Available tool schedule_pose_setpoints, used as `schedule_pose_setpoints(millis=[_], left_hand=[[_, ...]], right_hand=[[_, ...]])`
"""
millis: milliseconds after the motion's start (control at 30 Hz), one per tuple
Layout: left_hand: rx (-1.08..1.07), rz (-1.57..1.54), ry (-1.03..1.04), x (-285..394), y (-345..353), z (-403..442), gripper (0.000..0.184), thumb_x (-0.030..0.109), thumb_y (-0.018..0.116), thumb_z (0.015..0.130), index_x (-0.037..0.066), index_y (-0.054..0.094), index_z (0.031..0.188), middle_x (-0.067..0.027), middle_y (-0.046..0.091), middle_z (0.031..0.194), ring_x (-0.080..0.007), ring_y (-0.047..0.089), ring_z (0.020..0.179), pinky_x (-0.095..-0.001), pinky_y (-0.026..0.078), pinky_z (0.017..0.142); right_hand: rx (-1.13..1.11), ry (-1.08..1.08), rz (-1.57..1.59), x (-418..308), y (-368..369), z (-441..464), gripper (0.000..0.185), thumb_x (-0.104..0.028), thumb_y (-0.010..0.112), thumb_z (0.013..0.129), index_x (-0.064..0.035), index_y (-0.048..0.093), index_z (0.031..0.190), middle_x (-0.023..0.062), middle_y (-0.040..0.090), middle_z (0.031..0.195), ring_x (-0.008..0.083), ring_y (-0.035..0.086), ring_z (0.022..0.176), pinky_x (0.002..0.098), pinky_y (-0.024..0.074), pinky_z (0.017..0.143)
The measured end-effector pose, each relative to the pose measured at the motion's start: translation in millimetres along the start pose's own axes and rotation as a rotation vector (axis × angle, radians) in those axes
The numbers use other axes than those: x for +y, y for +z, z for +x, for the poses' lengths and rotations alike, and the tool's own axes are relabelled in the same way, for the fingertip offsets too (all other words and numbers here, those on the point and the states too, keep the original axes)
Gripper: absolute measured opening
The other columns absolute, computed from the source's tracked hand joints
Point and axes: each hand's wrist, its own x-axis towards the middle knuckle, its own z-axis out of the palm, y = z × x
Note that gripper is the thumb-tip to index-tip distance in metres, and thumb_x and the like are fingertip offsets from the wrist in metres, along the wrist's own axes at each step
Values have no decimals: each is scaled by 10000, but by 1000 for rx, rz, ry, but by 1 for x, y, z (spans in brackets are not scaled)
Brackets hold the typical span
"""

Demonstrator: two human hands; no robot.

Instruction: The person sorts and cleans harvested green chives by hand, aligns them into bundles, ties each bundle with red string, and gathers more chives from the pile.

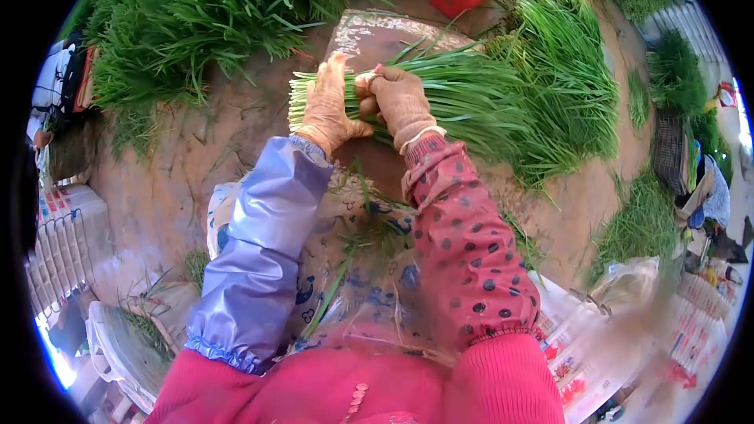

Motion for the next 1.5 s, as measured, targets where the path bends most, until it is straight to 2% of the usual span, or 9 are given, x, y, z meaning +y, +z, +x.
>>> schedule_pose_setpoints(millis=[167,233,600,667,800,867,1133,1333,1500], left_hand=[[-251,445,-31,1,16,0,1366,376,926,450,189,89,1513,-77,194,1560,-306,149,1451,-599,93,1141],[-264,651,-104,3,29,6,1239,428,867,541,180,136,1510,-59,235,1540,-289,187,1435,-583,107,1146],[226,613,135,-39,71,3,403,142,476,887,105,476,1288,-99,507,1253,-272,456,1210,-537,310,1070],[152,698,95,-36,61,14,767,300,697,738,112,367,1403,-106,446,1342,-286,414,1247,-526,290,1073],[-202,495,144,-28,22,7,1312,416,901,473,168,144,1516,-123,338,1457,-345,305,1347,-513,238,1111],[-273,498,324,-43,1,7,1377,401,905,503,215,7,1530,-125,217,1549,-358,166,1435,-563,189,1126],[-744,997,-526,-28,-123,20,1286,450,896,548,224,99,1532,-118,268,1544,-310,246,1426,-587,296,1076],[-516,634,194,36,-48,38,1374,373,933,475,119,79,1520,-167,358,1476,-320,326,1375,-591,271,1070],[-544,609,201,87,46,30,1359,505,866,562,100,-6,1522,-277,156,1535,-424,164,1427,-651,150,1101]], right_hand=[[48,-202,-117,16,10,36,145,-129,576,830,-38,687,852,9,590,639,105,504,512,258,391,477],[29,-278,-168,14,24,38,233,-198,570,805,-34,705,902,182,687,852,322,654,803,352,500,750],[26,-46,7,145,12,-47,250,-193,582,847,1,671,976,152,668,848,270,631,803,336,482,777],[144,-324,-316,146,15,-37,180,-128,607,849,-10,686,960,16,621,737,91,543,642,249,449,614],[-2,115,192,109,-4,-65,120,-147,608,892,-64,688,928,-14,634,774,77,562,691,233,465,604],[53,-29,113,110,-14,-73,114,-145,586,914,-68,669,920,-20,616,758,68,536,638,222,446,557],[44,-38,-448,141,-22,-81,276,-241,584,872,-45,656,1053,114,688,883,205,656,786,326,500,727],[-80,-4,-227,142,-16,-80,246,-190,574,902,-11,638,1058,36,648,809,118,603,659,273,501,588],[-106,154,-195,123,-14,-85,247,-204,566,914,-6,639,1043,35,635,737,113,588,631,271,474,577]])
